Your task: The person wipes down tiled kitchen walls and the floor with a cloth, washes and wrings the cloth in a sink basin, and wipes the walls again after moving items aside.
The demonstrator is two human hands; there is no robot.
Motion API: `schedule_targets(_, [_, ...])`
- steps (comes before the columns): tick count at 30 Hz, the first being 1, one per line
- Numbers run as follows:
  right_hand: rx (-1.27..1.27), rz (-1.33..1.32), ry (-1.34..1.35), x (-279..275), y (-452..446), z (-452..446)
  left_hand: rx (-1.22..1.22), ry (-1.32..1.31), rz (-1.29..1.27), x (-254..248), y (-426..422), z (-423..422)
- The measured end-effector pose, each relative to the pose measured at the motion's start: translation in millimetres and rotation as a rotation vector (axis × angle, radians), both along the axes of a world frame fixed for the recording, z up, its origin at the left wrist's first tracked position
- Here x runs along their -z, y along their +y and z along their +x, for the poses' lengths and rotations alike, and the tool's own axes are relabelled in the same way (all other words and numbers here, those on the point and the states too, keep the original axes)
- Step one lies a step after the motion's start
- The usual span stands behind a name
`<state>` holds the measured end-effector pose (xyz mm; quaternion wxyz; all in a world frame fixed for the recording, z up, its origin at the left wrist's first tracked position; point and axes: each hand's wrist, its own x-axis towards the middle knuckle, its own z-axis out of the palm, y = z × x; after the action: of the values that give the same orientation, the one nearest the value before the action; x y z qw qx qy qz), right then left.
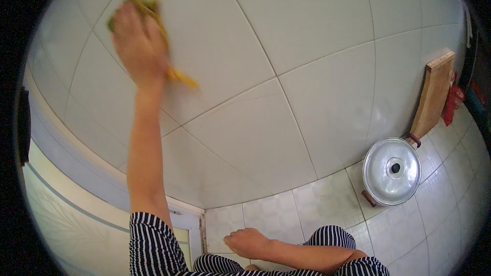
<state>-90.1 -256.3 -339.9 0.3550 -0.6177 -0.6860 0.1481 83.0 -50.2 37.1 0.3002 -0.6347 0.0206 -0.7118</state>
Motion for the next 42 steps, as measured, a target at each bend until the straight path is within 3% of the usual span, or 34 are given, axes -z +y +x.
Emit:
schedule_targets(3, [-0.03,-0.014,0.03,9,-1,3,-0.012,-0.151,-0.074,-60,-7,18])
schedule_targets(6, [-0.047,-0.054,0.013,13,4,4,-0.065,-0.244,-0.05,-39,-26,46])
schedule_targets(8, [-0.029,-0.033,0.031,14,3,3,-0.151,-0.026,-0.062,19,-76,57])
schedule_targets(10, [-0.062,-0.071,0.009,10,-1,4,0.046,0.239,0.053,90,-88,65])
schedule_targets(14, [-0.017,-0.039,0.024,12,-8,-11,0.051,0.721,0.14,251,-102,50])
schedule_targets(16, [-0.028,-0.136,-0.014,8,-21,-11,0.176,0.922,0.21,336,-92,35])
schedule_targets(20, [-0.125,-0.425,-0.144,15,-32,-17,0.267,1.415,0.168,441,-65,-5])
schedule_targets(23, [-0.171,-0.505,-0.171,17,-41,-19,0.135,1.301,0.314,418,-81,-20])
schedule_targets(26, [-0.219,-0.506,-0.155,17,-48,-18,0.141,1.049,0.225,352,-81,-13])
schedule_targets(29, [-0.245,-0.505,-0.123,17,-48,-19,-0.001,0.707,0.061,231,-79,-3])
schedule_targets(33, [-0.242,-0.52,-0.162,14,-50,-17,-0.008,0.155,-0.085,63,-70,18])
schedule_targets(36, [-0.219,-0.44,-0.115,16,-55,-14,0.009,-0.069,-0.134,-28,-70,45])
schedule_targets(38, [-0.202,-0.372,-0.084,19,-53,-13,-0.057,-0.186,-0.164,-52,-78,63])
schedule_targets(42, [-0.181,-0.388,-0.116,22,-47,-10,0.007,0.056,-0.035,14,-132,85])
